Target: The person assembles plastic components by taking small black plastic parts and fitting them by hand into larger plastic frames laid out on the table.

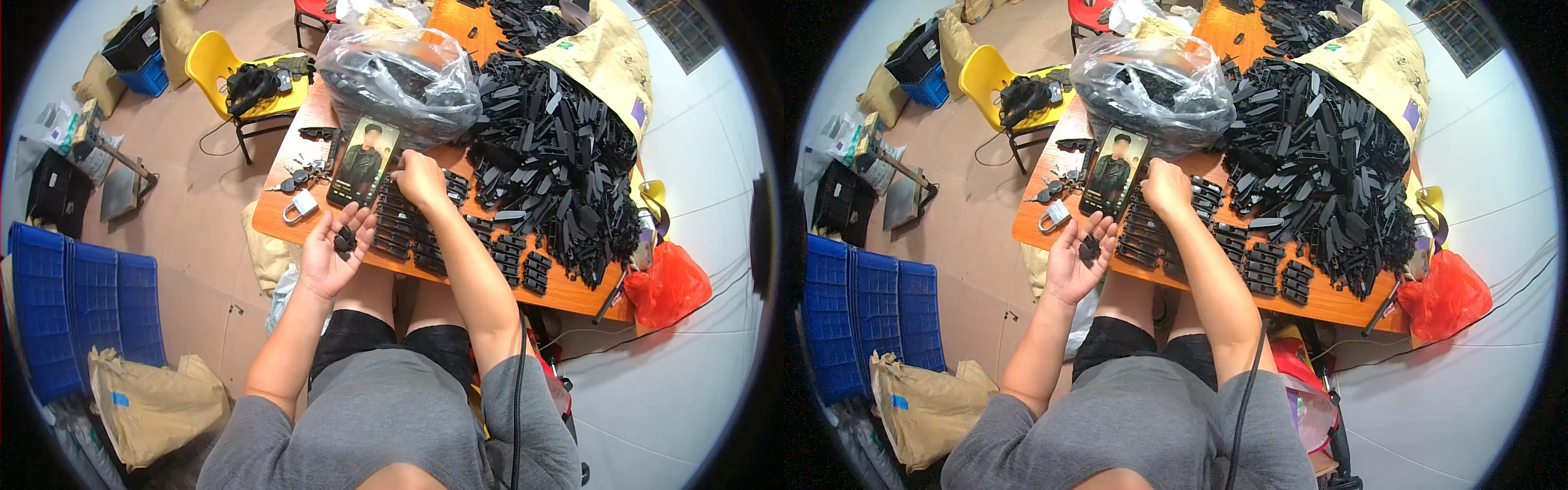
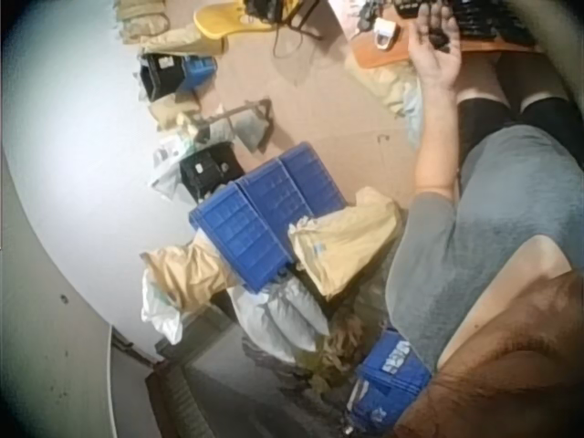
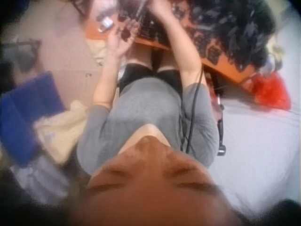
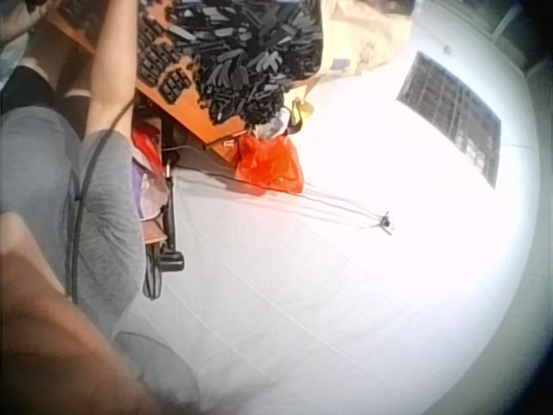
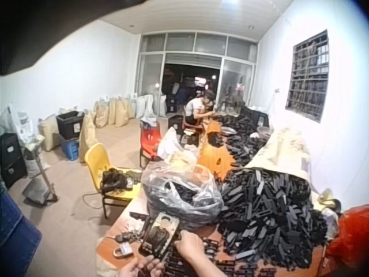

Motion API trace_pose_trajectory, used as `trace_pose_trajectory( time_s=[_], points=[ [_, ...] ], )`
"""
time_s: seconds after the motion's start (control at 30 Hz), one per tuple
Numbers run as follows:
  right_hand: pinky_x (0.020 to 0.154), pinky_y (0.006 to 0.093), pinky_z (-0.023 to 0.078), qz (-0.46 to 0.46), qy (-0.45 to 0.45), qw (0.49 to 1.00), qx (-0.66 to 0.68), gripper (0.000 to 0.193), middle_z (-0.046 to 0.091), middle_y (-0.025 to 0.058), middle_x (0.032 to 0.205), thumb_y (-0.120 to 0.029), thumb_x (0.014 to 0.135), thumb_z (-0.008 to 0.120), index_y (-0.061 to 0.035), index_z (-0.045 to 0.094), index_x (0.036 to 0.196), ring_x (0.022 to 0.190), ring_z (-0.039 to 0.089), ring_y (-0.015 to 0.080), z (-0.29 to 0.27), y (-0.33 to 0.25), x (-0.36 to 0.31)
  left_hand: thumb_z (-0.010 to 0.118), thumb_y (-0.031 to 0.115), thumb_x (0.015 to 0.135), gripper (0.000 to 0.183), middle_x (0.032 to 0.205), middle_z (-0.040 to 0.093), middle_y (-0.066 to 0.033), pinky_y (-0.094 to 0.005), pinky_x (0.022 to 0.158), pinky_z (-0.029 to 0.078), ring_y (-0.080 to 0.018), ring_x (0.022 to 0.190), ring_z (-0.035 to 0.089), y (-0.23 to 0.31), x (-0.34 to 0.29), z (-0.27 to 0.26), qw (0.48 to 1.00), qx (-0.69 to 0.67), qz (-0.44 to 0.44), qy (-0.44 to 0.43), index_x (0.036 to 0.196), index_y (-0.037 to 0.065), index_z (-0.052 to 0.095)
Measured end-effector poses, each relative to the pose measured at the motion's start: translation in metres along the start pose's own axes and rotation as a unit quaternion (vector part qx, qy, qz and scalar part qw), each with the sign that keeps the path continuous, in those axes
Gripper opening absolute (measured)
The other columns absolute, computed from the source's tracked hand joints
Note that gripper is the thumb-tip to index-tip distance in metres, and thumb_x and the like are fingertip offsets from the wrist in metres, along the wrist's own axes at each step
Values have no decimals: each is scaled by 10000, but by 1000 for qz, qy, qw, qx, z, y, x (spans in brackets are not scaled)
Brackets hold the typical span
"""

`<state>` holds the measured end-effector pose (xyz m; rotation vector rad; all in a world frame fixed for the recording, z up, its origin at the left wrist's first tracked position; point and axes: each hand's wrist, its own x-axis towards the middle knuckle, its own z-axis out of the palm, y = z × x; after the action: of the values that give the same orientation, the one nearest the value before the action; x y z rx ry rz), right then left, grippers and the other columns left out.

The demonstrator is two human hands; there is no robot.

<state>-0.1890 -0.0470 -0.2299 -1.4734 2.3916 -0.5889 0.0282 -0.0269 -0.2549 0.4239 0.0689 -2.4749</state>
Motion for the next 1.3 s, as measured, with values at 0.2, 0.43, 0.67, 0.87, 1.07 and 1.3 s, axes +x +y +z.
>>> trace_pose_trajectory(
  time_s=[0.2, 0.43, 0.67, 0.87, 1.07, 1.3],
  points=[
    [756, 457, 513, -125, -47, 984, 120, 173, 664, 180, 877, -188, 834, 630, -35, 697, 879, 856, 652, 363, -31, -35, -70, 298, 434, 1040, 553, 1243, 600, -176, -442, 1015, 471, -294, 1152, 578, -5, 3, 19, 1000, 18, 19, 9, 1315, -8, 486],
    [761, 459, 510, -155, -60, 981, 103, 145, 633, 152, 914, -138, 817, 626, -85, 674, 943, 887, 639, 353, -42, -52, -101, 301, 458, 1034, 576, 1238, 615, -123, -402, 998, 467, -240, 1149, 583, -7, 12, -1, 993, 5, -23, -118, 1331, 8, 504],
    [762, 462, 507, -166, -69, 980, 83, 193, 634, 141, 943, -122, 774, 645, -88, 665, 963, 914, 637, 348, -41, -49, -103, 284, 459, 1036, 580, 1287, 586, -114, -389, 1030, 440, -232, 1202, 547, -14, 7, 12, 996, 56, -14, -73, 1337, 14, 503],
    [549, 278, 509, -65, -81, 909, 403, 101, 661, 62, 835, -45, 840, 607, -3, 600, 931, 692, 625, 109, -32, -36, -95, 285, 425, 1042, 556, 1322, 552, -166, -426, 1054, 423, -276, 1245, 515, -12, 7, 6, 994, -3, -11, -110, 1315, -10, 499],
    [480, 239, 483, 77, -98, 916, 381, 133, 643, 25, 804, -71, 884, 628, -9, 650, 999, 651, 580, 89, -26, -5, -52, 324, 379, 1040, 496, 1323, 538, -214, -470, 1082, 403, -351, 1286, 474, 1, -4, -8, 999, -18, 25, -29, 1242, -24, 531],
    [629, 375, 534, 106, -95, 960, 241, 153, 692, 144, 745, -117, 796, 707, -5, 708, 900, 684, 680, 247, 9, 6, -13, 330, 354, 1044, 488, 1324, 535, -225, -462, 1112, 379, -359, 1316, 441, 8, -10, -17, 998, -31, 35, -51, 1234, -44, 539]
  ],
)
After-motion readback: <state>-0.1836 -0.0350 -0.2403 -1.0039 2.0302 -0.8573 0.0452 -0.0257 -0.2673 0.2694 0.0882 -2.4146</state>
